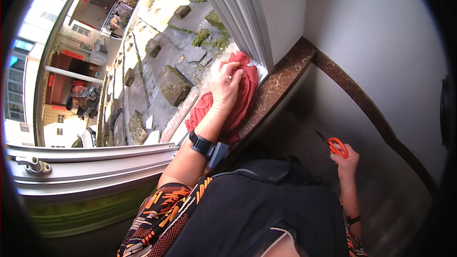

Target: Cutting and tucking a cloth rag into a window frame gap to act as a seal or repair.

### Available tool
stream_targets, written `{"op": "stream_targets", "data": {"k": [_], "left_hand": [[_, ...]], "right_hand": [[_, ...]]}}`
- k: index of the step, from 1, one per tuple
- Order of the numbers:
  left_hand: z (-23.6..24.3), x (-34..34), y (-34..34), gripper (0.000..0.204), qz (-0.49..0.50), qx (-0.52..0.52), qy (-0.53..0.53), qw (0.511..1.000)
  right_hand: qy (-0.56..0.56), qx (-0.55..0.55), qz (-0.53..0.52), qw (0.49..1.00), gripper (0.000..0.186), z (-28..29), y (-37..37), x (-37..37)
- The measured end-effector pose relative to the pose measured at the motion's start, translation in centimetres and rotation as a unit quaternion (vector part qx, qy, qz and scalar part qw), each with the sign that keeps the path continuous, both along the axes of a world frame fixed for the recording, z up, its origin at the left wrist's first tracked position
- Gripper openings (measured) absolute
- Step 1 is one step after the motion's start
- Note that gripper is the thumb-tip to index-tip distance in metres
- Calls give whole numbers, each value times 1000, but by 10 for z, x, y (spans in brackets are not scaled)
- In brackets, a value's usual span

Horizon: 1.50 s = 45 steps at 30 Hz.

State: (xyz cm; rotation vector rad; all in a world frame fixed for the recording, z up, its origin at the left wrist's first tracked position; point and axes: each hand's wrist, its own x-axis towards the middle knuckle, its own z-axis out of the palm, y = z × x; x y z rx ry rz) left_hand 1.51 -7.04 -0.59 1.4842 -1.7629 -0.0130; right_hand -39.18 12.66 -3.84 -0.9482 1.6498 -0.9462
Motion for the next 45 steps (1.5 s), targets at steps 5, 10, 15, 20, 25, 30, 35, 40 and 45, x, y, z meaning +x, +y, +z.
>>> {"op": "stream_targets", "data": {"k": [5, 10, 15, 20, 25, 30, 35, 40, 45], "left_hand": [[1, -17, 1, 19, -90, 96, -223, 966], [7, -25, -8, 20, -79, 122, -218, 965], [-11, -47, -28, 16, -17, 88, -271, 958], [-31, -14, -32, 11, -4, -4, 37, 999], [-21, -11, -11, 16, -9, 98, 258, 961], [-13, -47, 10, 21, -61, 30, -194, 979], [-7, -25, -12, 15, -178, 90, -91, 976], [-25, -15, -32, 10, -100, 41, -5, 994], [-15, 15, -30, 8, -5, 57, 413, 909]], "right_hand": [[-20, 8, 1, 1000, 22, 2, 4, 8], [-7, -26, 36, 999, 22, 6, -13, 26], [33, -88, 95, 991, 21, 14, -32, 45], [62, -96, 109, 987, 20, 29, -25, 44], [38, -49, 24, 998, 22, 10, 7, 15], [11, -15, -6, 1000, 23, 8, 23, 7], [26, -56, 8, 998, 23, 31, 14, 20], [-2, -83, 46, 996, 22, 50, -10, 35], [-27, -132, 63, 989, 22, 85, -30, 54]]}}
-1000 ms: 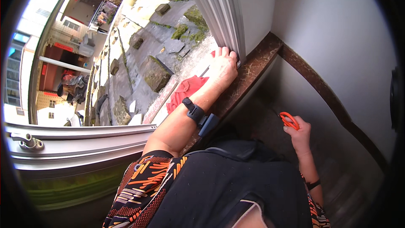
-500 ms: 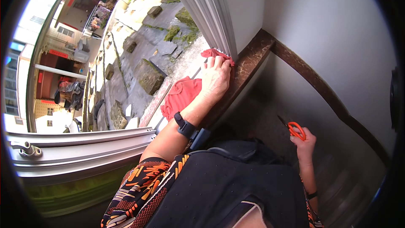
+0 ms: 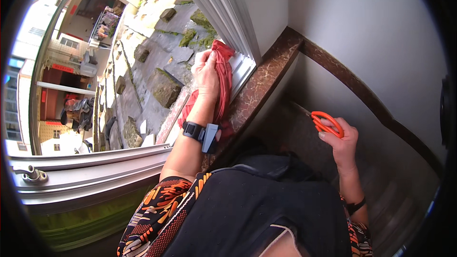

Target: Cutting and tucking a cloth rag into a window frame gap to act as a seal or repair.

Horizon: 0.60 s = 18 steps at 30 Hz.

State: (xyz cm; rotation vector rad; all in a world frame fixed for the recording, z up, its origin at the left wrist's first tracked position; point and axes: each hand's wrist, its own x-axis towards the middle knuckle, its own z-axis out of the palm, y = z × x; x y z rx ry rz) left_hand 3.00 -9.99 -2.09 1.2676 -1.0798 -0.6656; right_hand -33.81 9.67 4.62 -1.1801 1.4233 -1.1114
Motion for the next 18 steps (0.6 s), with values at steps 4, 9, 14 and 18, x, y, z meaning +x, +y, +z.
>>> {"op": "stream_targets", "data": {"k": [4, 9, 14, 18], "left_hand": [[2, -5, 27, 15, -24, -23, -119, 992], [3, -20, 33, 13, -49, 11, -29, 998], [-11, -26, 27, 14, -105, 14, -12, 994], [-13, -29, 19, 13, -126, 6, -162, 979]], "right_hand": [[-25, 1, 9, 1000, 24, 2, -2, 10], [-29, -23, 46, 998, 24, 5, -13, 29], [75, -192, 112, 972, 24, 27, -37, 60], [182, -372, 117, 903, 30, 27, -57, 90]]}}
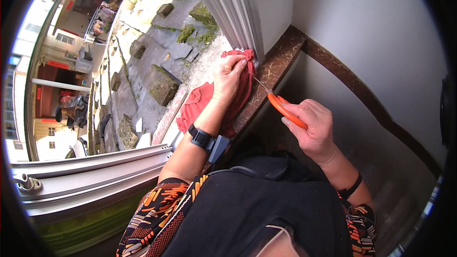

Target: Cutting and tucking a cloth rag into a window frame gap to act as a seal or repair.

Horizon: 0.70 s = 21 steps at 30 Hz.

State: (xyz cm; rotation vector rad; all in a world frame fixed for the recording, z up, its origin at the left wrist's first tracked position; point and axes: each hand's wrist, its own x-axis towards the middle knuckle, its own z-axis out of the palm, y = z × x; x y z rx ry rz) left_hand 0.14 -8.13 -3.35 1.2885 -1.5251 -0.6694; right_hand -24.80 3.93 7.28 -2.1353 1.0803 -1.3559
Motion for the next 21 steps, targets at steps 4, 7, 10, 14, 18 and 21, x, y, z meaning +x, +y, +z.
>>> {"op": "stream_targets", "data": {"k": [4, 7, 10, 14, 18, 21], "left_hand": [[4, -5, -2, 16, 26, -69, -92, 993], [17, -10, 3, 20, 27, -13, -91, 995], [19, -8, 7, 21, 36, -1, -103, 994], [8, 2, 9, 26, 60, -23, -162, 985], [10, 6, 5, 26, 22, -71, -232, 970], [13, 9, 7, 20, -29, -82, -235, 968]], "right_hand": [[91, -89, -28, 991, 28, -5, -12, 22], [164, -116, -49, 978, 25, -13, -19, 33], [203, -129, -41, 970, 24, -10, -19, 44], [208, -140, -23, 968, 24, 8, -8, 48], [194, -160, -53, 966, 26, 12, -16, 49], [206, -137, -50, 968, 27, -7, -23, 53]]}}
